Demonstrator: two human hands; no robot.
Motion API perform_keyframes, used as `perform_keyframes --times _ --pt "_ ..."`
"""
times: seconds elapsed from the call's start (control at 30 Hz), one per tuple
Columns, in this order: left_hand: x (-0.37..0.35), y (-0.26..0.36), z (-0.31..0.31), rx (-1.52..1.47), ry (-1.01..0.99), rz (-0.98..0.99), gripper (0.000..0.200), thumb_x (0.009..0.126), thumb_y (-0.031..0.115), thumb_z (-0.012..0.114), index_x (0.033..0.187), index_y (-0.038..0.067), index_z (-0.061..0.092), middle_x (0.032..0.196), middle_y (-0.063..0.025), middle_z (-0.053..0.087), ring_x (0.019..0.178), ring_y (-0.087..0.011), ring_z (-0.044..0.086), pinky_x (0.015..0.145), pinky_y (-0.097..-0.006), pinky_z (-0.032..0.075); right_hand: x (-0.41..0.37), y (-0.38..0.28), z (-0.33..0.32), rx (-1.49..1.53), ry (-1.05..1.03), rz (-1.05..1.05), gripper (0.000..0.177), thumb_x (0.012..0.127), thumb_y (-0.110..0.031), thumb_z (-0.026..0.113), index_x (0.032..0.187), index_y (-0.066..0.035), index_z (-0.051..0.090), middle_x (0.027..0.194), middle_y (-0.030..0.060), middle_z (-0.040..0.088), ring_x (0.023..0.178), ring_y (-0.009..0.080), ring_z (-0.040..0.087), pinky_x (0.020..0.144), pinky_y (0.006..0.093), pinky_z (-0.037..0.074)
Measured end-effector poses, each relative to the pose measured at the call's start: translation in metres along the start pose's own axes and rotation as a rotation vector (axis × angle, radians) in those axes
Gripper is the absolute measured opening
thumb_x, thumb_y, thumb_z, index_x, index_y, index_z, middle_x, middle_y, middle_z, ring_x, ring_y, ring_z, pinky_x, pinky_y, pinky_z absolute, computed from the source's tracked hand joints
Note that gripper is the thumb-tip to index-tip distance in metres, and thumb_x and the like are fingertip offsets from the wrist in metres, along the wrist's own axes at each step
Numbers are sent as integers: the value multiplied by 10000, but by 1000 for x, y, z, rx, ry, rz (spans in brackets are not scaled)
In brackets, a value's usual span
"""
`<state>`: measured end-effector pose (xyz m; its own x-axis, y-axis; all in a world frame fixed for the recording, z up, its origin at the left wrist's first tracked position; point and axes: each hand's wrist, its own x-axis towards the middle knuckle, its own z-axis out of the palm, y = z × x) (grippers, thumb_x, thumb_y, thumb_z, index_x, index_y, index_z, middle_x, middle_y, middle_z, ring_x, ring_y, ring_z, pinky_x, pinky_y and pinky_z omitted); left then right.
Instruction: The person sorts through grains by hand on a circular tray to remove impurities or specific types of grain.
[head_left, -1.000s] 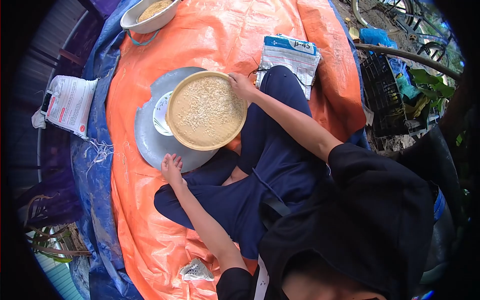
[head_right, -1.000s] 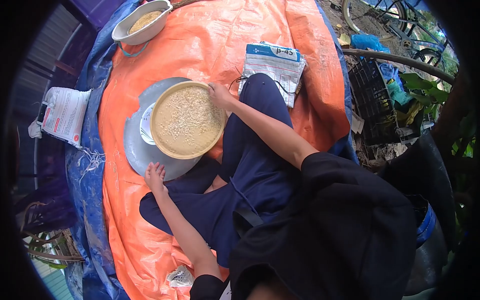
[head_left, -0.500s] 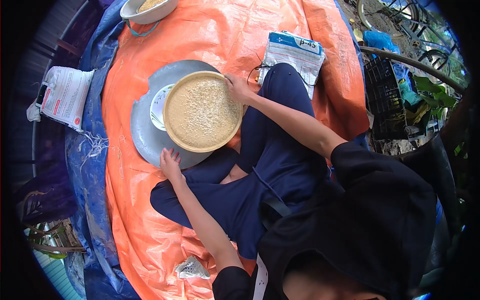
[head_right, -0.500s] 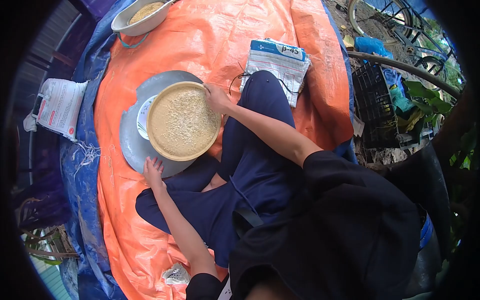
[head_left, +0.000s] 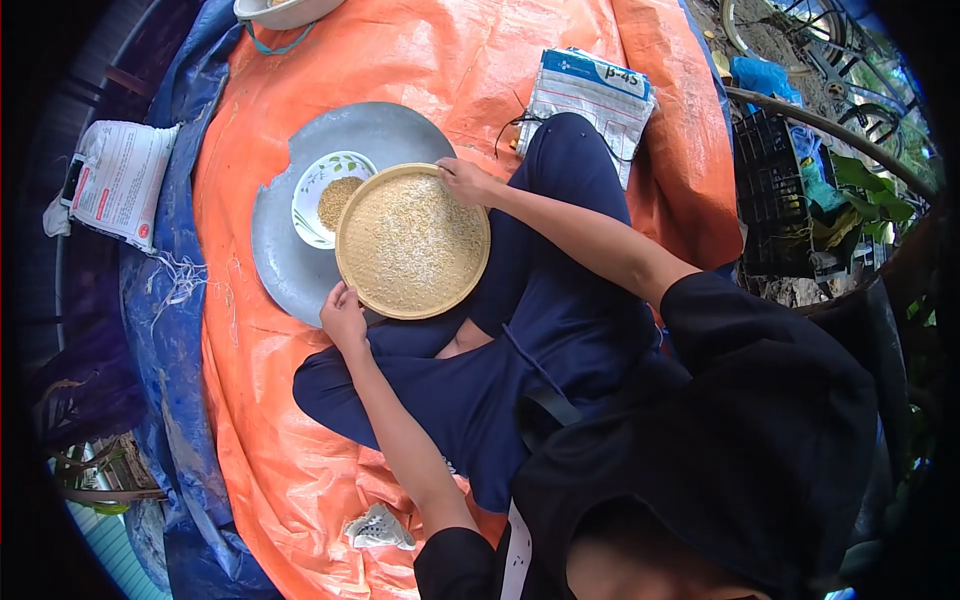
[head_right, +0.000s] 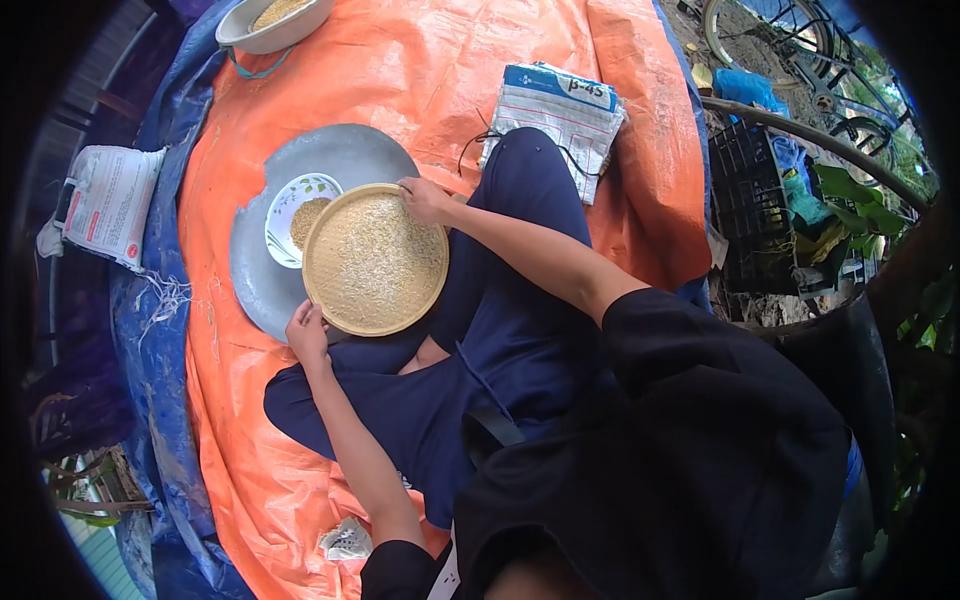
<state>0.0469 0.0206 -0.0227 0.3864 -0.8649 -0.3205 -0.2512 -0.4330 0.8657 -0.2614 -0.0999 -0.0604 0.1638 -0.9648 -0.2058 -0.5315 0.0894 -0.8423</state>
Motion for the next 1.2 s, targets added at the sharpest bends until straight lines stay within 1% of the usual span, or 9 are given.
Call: perform_keyframes --times 0.17,0.27,0.37,0.47,0.57,0.67,0.77,0.97,1.2 --pt "2 -4 1 118 92 64 330 846 130 626 1117 -58 623 873 -121 685 684 -148 630 607 -270 497 -13 -14 1 -135 -7 11 367 940 -195 445 1252 -3 463 1021 269 619 974 395 604 857 450 452" --pt "13 -24 0 257 99 76 322 833 136 623 1096 -51 628 864 -142 692 675 -223 652 655 -329 508 -11 -4 9 -202 25 -76 389 909 -166 469 1253 15 450 1005 287 617 947 425 604 848 472 455" --pt "-11 13 3 472 82 94 292 826 144 625 1068 -20 633 919 -140 676 803 -294 651 747 -391 496 -12 -9 3 -211 45 -99 396 873 -132 491 1232 33 462 997 286 618 961 425 598 851 468 458" --pt "-33 46 18 764 437 450 270 828 133 623 1072 19 624 979 -124 634 944 -308 599 806 -413 468 -10 -4 4 -208 92 -136 397 847 -112 503 1212 42 474 973 288 618 954 423 599 841 471 463" --pt "-7 45 29 746 204 710 284 837 139 625 1103 41 608 1044 -117 584 1012 -300 552 836 -412 442 -6 0 7 -218 81 -112 393 832 -102 511 1195 46 488 962 285 619 946 422 600 826 474 466" --pt "15 45 51 870 44 870 301 835 140 632 1116 35 606 1046 -110 577 980 -290 557 830 -397 439 -8 0 7 -208 83 -106 394 821 -86 504 1192 45 493 956 281 622 937 420 603 818 479 468" --pt "24 43 65 913 69 870 310 828 157 645 1116 46 620 1030 -89 568 974 -268 551 824 -387 438 -16 1 5 -226 145 -142 426 783 -41 512 1199 45 491 939 275 625 937 419 604 811 478 467" --pt "23 43 62 872 41 876 263 836 148 635 1088 78 657 989 -70 562 962 -243 548 805 -378 441 -16 -1 0 -210 43 -115 499 709 25 513 1203 79 472 974 302 619 974 434 597 832 474 466" --pt "32 47 66 832 48 870 199 850 168 618 1027 96 673 914 -67 576 889 -251 573 746 -375 450 -15 -1 2 -236 63 -115 506 715 13 516 1216 72 475 986 299 620 977 431 598 833 470 470"
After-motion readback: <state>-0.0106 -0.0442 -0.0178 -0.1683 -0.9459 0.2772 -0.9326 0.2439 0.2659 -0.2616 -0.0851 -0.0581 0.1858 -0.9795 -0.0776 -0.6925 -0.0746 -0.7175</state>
